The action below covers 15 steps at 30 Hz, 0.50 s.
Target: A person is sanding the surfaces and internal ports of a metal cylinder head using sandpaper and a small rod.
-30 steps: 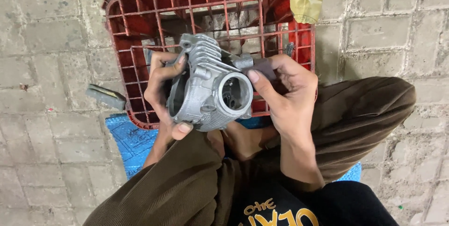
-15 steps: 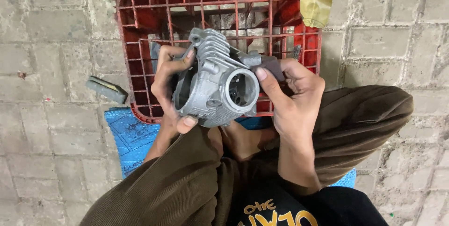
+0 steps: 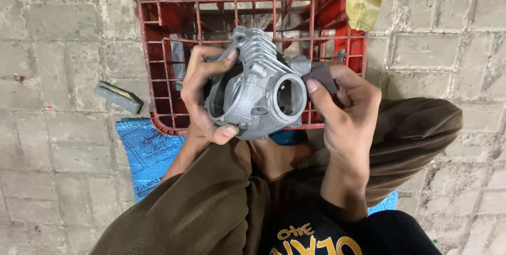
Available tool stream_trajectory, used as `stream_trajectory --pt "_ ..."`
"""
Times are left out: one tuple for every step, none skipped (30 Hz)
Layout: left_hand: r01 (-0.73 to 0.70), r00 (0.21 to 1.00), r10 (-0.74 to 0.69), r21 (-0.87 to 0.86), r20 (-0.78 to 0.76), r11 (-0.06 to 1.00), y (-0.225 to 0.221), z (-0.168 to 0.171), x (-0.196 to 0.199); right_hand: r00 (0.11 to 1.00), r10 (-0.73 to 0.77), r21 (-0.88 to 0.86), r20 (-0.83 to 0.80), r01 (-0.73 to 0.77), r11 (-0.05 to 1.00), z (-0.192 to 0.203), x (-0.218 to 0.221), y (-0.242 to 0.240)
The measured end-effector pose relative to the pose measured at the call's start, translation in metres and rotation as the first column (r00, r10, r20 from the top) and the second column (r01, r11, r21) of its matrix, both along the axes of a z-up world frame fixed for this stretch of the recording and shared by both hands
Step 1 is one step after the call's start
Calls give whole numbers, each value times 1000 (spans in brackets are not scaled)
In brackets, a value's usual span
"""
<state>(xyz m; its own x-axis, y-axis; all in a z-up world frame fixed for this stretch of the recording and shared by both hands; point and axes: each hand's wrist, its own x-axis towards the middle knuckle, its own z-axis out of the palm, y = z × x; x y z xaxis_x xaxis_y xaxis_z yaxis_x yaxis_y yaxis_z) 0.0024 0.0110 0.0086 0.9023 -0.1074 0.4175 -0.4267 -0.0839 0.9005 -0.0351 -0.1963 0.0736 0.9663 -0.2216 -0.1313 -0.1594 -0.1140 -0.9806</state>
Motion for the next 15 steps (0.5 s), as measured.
stream_trajectory --pt "-1 1000 1 -3 -8 1000 0 1 0 1000 -24 100 3 23 995 -4 0 1" --pt "-2 1000 1 -6 -16 1000 0 1 0 999 -48 200 4 46 979 -8 1 1" --pt "-6 1000 6 -4 -12 1000 1 -1 0 999 -43 202 8 40 979 -8 2 2" --pt "-1 1000 0 4 5 1000 1 -3 1 999 -52 188 12 48 981 -8 4 2" --pt "6 1000 -7 13 18 1000 1 -6 1 998 -61 175 13 58 983 -7 4 3" --pt "2 1000 -3 15 17 1000 2 -5 1 998 -57 177 12 54 983 -9 6 3" --pt "4 1000 -4 12 14 1000 3 -4 1 998 -55 229 30 46 972 -11 6 2" --pt "6 1000 -6 9 12 1000 2 -3 1 997 -53 281 49 37 959 -12 6 2" --pt "5 1000 -6 9 14 1000 3 -3 1 997 -52 280 51 36 959 -12 6 2" --pt "1 1000 -1 8 15 1000 3 -3 1 998 -51 310 39 36 950 -11 5 2" --pt "-4 1000 4 9 16 1000 3 -3 1 998 -48 340 28 36 940 -11 5 2" --pt "-6 1000 6 9 19 1000 3 -2 2 998 -47 340 31 33 940 -12 6 0" --pt "13 1000 -13 -11 4 1000 3 -1 2 999 -29 358 26 18 934 -14 6 -3" --pt "32 999 -33 -31 -11 999 3 0 2 1000 -12 376 21 3 927 -15 6 -6" --pt "33 999 -33 -31 -12 999 3 -1 1 1000 -12 376 20 4 927 -14 5 -3"
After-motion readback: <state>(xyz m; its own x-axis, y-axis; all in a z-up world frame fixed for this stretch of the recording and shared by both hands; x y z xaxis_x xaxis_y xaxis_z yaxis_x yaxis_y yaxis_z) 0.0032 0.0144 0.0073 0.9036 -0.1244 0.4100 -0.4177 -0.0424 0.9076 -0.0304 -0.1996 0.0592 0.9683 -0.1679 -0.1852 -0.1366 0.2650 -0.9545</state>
